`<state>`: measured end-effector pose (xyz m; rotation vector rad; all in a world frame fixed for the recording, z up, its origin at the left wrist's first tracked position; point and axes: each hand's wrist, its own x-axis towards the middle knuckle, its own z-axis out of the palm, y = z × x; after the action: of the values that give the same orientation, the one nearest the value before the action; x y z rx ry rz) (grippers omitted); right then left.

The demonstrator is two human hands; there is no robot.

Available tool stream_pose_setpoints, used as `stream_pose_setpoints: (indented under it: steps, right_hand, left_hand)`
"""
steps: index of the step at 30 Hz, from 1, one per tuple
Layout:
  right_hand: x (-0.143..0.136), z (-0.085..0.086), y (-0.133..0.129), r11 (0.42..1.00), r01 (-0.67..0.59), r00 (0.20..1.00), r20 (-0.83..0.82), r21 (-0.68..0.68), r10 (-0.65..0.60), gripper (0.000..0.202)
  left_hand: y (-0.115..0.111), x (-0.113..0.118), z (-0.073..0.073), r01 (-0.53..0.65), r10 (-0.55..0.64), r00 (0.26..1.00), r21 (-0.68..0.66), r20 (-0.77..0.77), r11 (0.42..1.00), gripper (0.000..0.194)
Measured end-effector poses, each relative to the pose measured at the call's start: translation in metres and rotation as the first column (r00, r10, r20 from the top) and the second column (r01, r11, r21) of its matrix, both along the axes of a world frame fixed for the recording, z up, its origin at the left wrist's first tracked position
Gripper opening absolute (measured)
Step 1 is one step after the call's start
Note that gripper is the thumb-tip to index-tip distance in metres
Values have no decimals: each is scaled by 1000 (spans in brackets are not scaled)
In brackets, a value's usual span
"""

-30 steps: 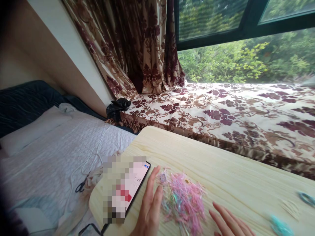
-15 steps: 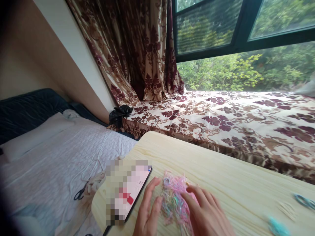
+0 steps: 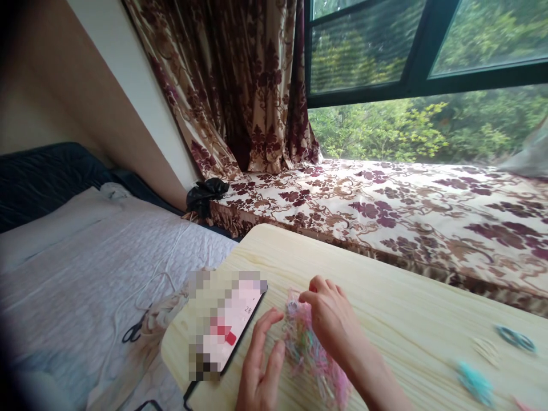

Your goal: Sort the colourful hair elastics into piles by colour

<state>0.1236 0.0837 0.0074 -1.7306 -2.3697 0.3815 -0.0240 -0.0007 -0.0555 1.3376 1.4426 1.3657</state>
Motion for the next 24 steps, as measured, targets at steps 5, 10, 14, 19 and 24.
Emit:
stream_pose_setpoints:
  steps: [5,10,14,19,24]
  right_hand:
    - [-10,1,6,999,-5,1000,25,-46,6,43]
    - [-9,6,9,999,8,999,47,-37,-7,43]
    - [-11,8,10,1000,-3,999,43,-27,4,40]
    - [-19,9,12,998,-29,998,49,-48,31,34]
    - [-24,10,17,997,-30,997,73,-74,35,22]
  left_hand:
    - [0,-1,0,13,-13,1000,1,-5,1000,39]
    - [0,-1,1,11,-11,1000,-3,8,1000,38]
    - [0,-2,4,29,-29,999,8,25,1000,36]
    - [0,-3,7,42,-43,998,20,46,999,35]
    - [1,-2,9,43,-44,997,19,69,999,36]
